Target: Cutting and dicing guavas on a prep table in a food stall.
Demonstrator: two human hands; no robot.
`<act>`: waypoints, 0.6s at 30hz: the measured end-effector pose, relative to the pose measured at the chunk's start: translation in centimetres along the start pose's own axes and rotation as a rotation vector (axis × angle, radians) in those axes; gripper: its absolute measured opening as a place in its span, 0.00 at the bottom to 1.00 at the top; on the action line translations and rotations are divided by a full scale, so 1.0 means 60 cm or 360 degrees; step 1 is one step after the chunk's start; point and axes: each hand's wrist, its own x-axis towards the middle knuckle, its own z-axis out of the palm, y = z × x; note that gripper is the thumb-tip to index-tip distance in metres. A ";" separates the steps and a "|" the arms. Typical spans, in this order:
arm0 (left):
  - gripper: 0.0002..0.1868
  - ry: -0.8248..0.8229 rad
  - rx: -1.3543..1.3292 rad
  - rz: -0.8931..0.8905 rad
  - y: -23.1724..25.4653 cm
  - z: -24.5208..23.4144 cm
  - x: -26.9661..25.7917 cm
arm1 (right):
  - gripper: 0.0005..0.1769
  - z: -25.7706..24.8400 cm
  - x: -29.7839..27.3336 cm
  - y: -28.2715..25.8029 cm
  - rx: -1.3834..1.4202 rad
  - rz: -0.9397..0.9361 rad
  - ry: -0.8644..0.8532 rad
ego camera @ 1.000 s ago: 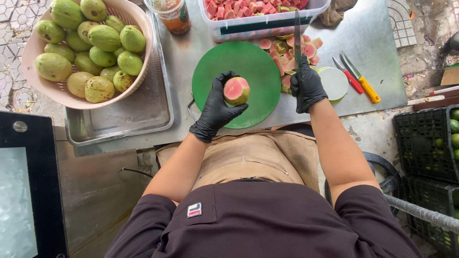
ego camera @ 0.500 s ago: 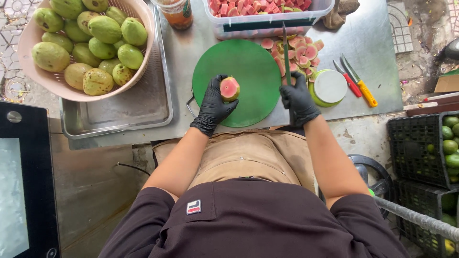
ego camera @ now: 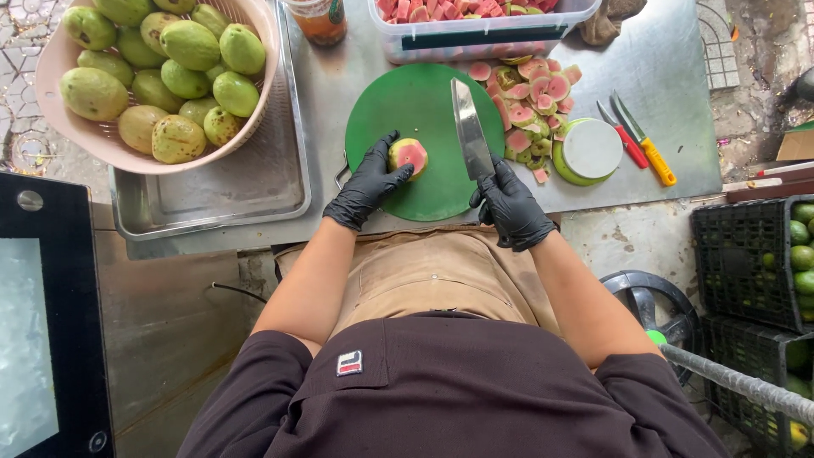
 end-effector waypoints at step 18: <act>0.28 0.0359 -0.0265 -0.0220 0.018 0.031 -0.024 | 0.42 0.085 -0.056 -0.111 -0.2039 -0.0331 -0.0198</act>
